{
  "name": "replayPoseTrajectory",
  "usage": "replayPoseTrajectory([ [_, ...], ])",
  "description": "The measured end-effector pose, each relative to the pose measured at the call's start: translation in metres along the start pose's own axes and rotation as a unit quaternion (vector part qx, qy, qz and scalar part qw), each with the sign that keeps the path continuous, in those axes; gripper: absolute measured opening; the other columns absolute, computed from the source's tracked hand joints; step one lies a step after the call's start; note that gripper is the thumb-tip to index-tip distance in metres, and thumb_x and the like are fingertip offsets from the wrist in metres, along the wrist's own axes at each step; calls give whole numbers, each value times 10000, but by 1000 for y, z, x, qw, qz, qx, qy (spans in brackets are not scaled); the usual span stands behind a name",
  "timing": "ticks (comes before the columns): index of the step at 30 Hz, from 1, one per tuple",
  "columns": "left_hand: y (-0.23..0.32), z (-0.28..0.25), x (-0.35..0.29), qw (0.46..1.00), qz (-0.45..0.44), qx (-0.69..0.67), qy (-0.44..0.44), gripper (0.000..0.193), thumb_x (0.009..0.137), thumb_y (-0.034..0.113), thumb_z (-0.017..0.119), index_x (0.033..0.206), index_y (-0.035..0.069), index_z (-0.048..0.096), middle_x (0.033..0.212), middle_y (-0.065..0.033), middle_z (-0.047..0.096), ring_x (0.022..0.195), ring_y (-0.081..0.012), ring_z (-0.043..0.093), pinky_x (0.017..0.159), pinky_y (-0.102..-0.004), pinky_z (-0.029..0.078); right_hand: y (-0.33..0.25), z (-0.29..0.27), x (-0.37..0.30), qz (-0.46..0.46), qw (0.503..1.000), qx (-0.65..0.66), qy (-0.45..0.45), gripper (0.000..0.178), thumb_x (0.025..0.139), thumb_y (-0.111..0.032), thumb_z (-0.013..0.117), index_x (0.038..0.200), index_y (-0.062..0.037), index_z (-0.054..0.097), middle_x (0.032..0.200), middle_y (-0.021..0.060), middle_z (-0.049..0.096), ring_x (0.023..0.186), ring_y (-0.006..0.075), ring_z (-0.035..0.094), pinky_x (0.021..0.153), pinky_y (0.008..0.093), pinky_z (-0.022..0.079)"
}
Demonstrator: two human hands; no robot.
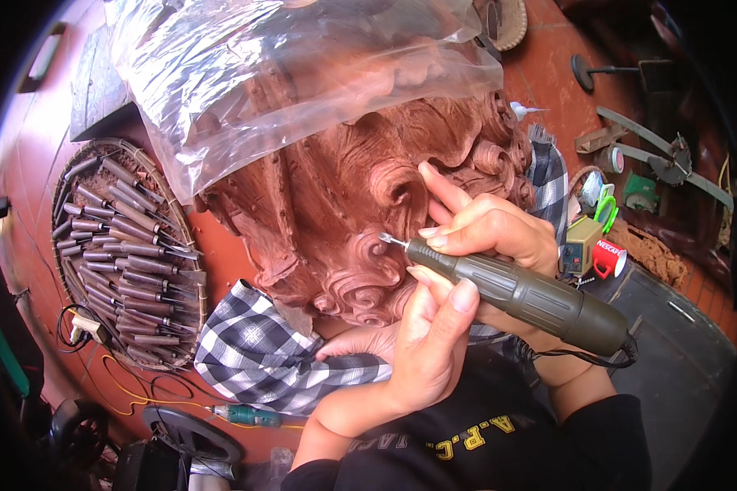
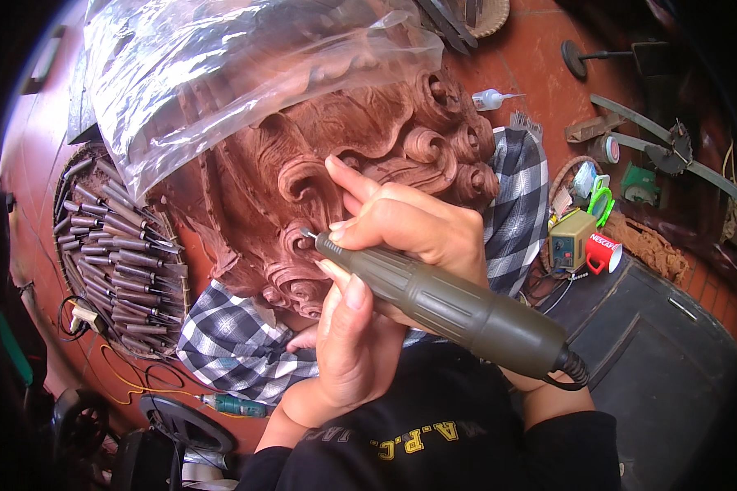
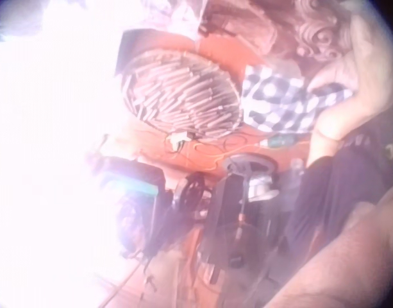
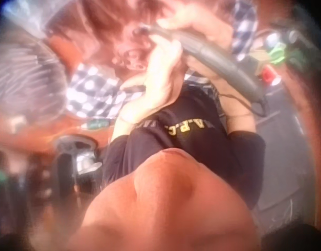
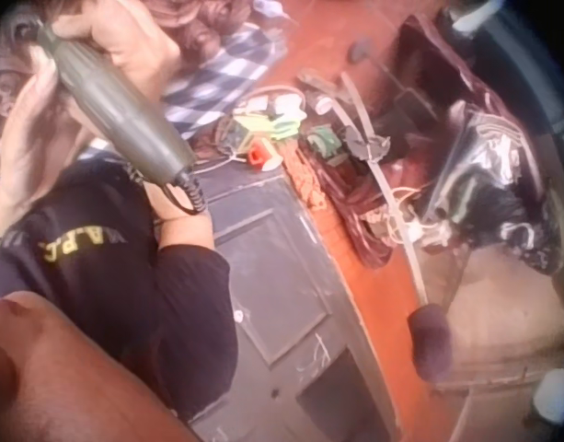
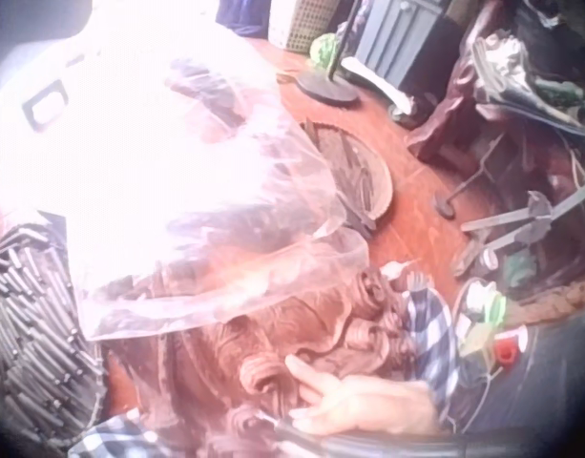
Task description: The person uses a rotary carving tool to refine intricate swirl patterns on a large wooden sculpture. They adjust their position and the cloth covering the workpiece, then continue carving details into the wood surface.
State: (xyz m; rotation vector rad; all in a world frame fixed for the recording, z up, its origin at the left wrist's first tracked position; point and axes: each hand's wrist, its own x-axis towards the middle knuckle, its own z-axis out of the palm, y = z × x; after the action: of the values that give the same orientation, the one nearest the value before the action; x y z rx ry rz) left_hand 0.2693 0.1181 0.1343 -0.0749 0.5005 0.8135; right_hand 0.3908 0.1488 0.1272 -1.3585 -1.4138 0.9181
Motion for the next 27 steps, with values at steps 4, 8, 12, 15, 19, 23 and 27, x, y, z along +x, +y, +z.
replayPoseTrajectory([
  [4, 1, -3, -1, 1000, -9, -6, 8, 460, 1000, 231, 525, 1353, -14, 359, 1284, -71, 452, 1234, -158, 408, 1094, -355, 277, 0, 1, -2, -2, 1000, -19, 3, 162, 706, 23, 778, 824, 25, 667, 773, 159, 662, 943, 319, 710, 970, 451, 517],
  [8, -2, 0, -4, 1000, -3, -8, 8, 473, 996, 226, 521, 1367, -14, 351, 1295, -73, 440, 1235, -158, 405, 1096, -357, 273, -1, -5, -7, -5, 999, -15, -43, 227, 712, 69, 798, 867, 19, 640, 877, 153, 649, 1180, 428, 574, 1019, 564, 446],
  [12, -4, -7, -12, 999, -1, -29, -19, 469, 993, 210, 517, 1367, -19, 349, 1300, -76, 439, 1243, -158, 402, 1098, -360, 270, -2, -10, -7, -38, 996, -16, -81, 222, 709, 69, 793, 830, 31, 611, 866, 161, 626, 1148, 457, 585, 1015, 584, 435],
  [15, -7, -6, -12, 1000, 3, -19, -16, 466, 994, 196, 513, 1372, -21, 347, 1287, -69, 448, 1241, -151, 399, 1096, -353, 271, 1, -6, -9, -61, 997, -8, -55, 220, 710, 67, 787, 812, 36, 594, 845, 157, 617, 1104, 460, 609, 1001, 604, 437],
  [19, -9, -4, -13, 1000, 8, -18, -21, 452, 994, 178, 515, 1375, -14, 364, 1256, -53, 464, 1211, -138, 412, 1075, -326, 293, 1, -6, -11, -87, 996, -21, -32, 215, 724, 33, 786, 821, 29, 593, 826, 167, 618, 1071, 459, 627, 986, 624, 442],
  [23, -16, -17, -23, 993, -8, 96, -64, 478, 998, 194, 527, 1391, -26, 364, 1279, -59, 458, 1205, -137, 426, 1051, -300, 318, 0, -15, -24, -105, 994, 10, -27, 237, 746, 1, 783, 890, 8, 595, 873, 170, 600, 1052, 502, 615, 997, 659, 418],
  [27, -23, -28, -34, 958, 50, 279, -51, 409, 967, 163, 569, 1309, -43, 479, 1271, -114, 511, 1216, -186, 470, 1051, -323, 347, -2, -24, -38, -78, 996, 13, -40, 244, 762, 53, 691, 956, -25, 565, 928, 138, 557, 1151, 514, 556, 1033, 653, 392],
])
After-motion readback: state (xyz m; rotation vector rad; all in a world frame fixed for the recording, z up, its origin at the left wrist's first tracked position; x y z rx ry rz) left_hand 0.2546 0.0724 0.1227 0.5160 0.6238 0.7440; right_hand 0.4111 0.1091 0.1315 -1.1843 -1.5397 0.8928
